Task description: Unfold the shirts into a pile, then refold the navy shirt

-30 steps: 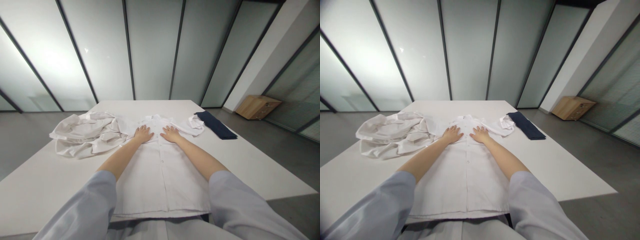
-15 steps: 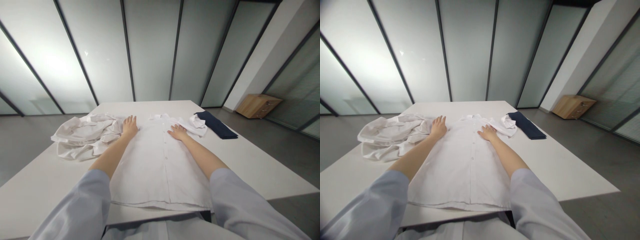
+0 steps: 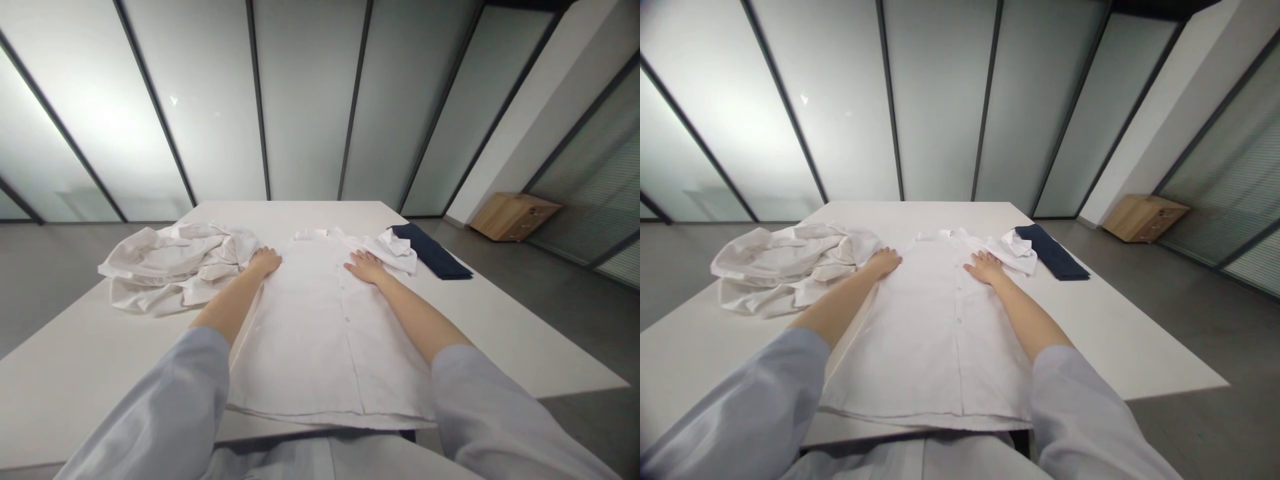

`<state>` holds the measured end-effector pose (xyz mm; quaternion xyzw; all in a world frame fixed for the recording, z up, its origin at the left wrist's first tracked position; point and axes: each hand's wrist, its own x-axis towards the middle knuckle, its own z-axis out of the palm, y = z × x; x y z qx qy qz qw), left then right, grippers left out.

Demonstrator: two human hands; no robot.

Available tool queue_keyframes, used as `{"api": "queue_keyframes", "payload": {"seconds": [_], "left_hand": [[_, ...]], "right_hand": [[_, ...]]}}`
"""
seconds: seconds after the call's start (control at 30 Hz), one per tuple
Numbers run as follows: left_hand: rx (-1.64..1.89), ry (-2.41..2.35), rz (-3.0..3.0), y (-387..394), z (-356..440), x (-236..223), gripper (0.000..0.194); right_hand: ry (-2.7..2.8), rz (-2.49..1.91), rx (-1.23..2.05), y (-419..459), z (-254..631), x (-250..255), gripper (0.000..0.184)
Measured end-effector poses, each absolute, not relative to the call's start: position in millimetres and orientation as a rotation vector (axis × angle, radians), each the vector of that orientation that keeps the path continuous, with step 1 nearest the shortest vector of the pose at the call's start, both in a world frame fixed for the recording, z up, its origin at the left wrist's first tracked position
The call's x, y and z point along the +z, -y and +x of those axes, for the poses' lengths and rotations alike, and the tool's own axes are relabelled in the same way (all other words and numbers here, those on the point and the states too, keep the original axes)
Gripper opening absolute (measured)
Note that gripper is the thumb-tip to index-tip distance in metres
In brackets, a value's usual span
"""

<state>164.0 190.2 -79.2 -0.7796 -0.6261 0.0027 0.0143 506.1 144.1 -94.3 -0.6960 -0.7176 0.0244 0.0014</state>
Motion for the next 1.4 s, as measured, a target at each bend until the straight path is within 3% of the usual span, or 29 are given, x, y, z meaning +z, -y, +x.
{"api": "queue_keyframes", "payload": {"seconds": [0.23, 0.43, 0.67, 0.83, 1.0, 1.17, 1.4], "left_hand": [[-0.16, 1.632, -2.724, -179.6, 211.8, -75.4, 0.056], [-0.039, 2.013, -2.53, -163.5, 210.0, -83.3, 0.08], [0.028, 2.309, -2.319, -155.5, 213.3, -64.5, 0.103], [0.155, 2.432, -2.228, -157.2, 221.3, -48.5, 0.091], [0.035, 1.771, -2.45, -153.4, 229.4, -60.7, 0.063], [0.065, 1.838, -2.639, -150.9, 228.4, -73.3, 0.071], [0.083, 1.892, -2.61, -150.9, 208.0, -76.2, 0.077]], "right_hand": [[2.228, -2.213, 0.095, -140.3, 498.8, -88.9, 0.07], [2.225, -2.22, 0.105, -139.7, 498.3, -87.8, 0.07], [2.063, -2.321, 0.128, -139.8, 493.6, -87.6, 0.084], [1.984, -2.379, 0.165, -141.1, 485.6, -87.7, 0.091], [1.987, -2.374, 0.167, -144.9, 483.1, -90.2, 0.092], [2.021, -2.318, 0.13, -144.6, 478.1, -91.6, 0.088], [2.046, -2.142, -0.006, -156.5, 490.4, -89.3, 0.063]]}}
